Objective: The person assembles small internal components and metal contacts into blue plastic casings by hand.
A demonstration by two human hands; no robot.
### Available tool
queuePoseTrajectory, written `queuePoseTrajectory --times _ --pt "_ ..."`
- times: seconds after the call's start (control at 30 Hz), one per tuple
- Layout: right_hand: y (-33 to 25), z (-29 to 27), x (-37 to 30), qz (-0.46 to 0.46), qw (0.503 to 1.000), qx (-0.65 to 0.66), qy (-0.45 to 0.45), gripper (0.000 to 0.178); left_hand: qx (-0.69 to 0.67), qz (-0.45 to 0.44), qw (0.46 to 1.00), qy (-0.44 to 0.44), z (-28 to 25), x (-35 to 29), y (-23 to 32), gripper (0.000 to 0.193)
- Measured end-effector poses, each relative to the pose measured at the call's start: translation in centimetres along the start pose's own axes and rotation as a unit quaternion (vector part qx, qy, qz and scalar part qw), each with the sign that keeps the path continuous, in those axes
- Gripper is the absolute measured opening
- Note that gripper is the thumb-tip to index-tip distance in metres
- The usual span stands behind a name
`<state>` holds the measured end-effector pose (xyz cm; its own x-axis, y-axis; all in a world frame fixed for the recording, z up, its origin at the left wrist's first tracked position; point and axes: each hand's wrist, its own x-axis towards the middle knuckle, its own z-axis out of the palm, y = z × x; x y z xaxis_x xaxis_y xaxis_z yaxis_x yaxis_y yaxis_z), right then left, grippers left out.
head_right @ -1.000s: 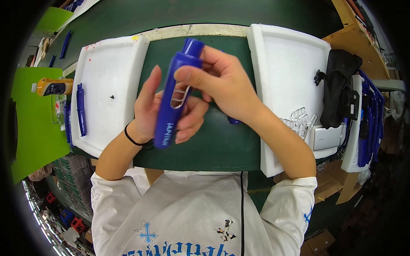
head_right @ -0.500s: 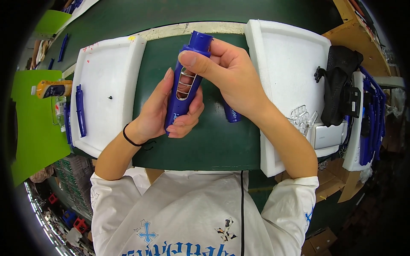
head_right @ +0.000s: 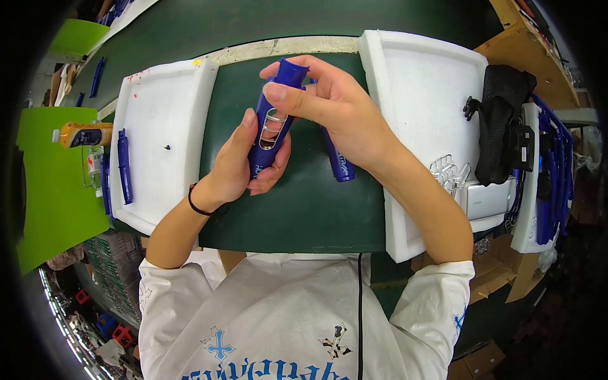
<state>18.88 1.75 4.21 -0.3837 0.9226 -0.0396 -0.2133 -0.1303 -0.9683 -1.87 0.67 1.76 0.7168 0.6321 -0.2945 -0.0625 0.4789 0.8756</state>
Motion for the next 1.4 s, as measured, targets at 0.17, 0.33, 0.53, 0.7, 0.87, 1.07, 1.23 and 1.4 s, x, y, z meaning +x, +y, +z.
queuePoseTrajectory --times 0.17,0.33,0.53,0.7,0.87,1.07,1.23,1.4 --pt "0.5 0.1 0.4 -0.005 1.000 -0.004 0.003 0.046 0.051 0.022 0.998 0.011 -0.8 0.3 0.0 0.080" --pt "1.3 -0.3 1.2 0.013 0.998 0.044 0.033 0.052 -0.008 0.029 1.000 0.005 -1.5 1.1 0.1 0.067" --pt "4.0 -2.1 2.2 -0.011 0.992 -0.039 0.116 0.051 -0.167 0.063 0.983 0.044 -2.6 1.8 3.7 0.048" --pt "3.3 -1.1 1.6 -0.006 0.994 -0.088 0.067 0.046 -0.074 0.057 0.977 0.192 -3.5 3.1 6.0 0.042" --pt "2.7 -0.3 1.2 -0.044 0.984 -0.166 0.049 0.034 0.027 0.079 0.972 0.219 -10.6 8.6 8.6 0.033" --pt "3.0 0.8 1.4 -0.047 0.980 -0.192 0.006 0.033 0.454 0.133 0.729 0.495 -19.6 11.9 10.7 0.072" --pt "1.9 -0.8 -0.4 -0.088 0.953 -0.285 0.051 0.027 0.599 0.288 0.647 0.374 -16.6 4.9 8.9 0.046" --pt "-5.0 -1.3 -1.1 -0.146 0.915 -0.373 0.043 0.021 0.703 0.104 0.533 0.459 -21.4 -15.7 5.4 0.035"
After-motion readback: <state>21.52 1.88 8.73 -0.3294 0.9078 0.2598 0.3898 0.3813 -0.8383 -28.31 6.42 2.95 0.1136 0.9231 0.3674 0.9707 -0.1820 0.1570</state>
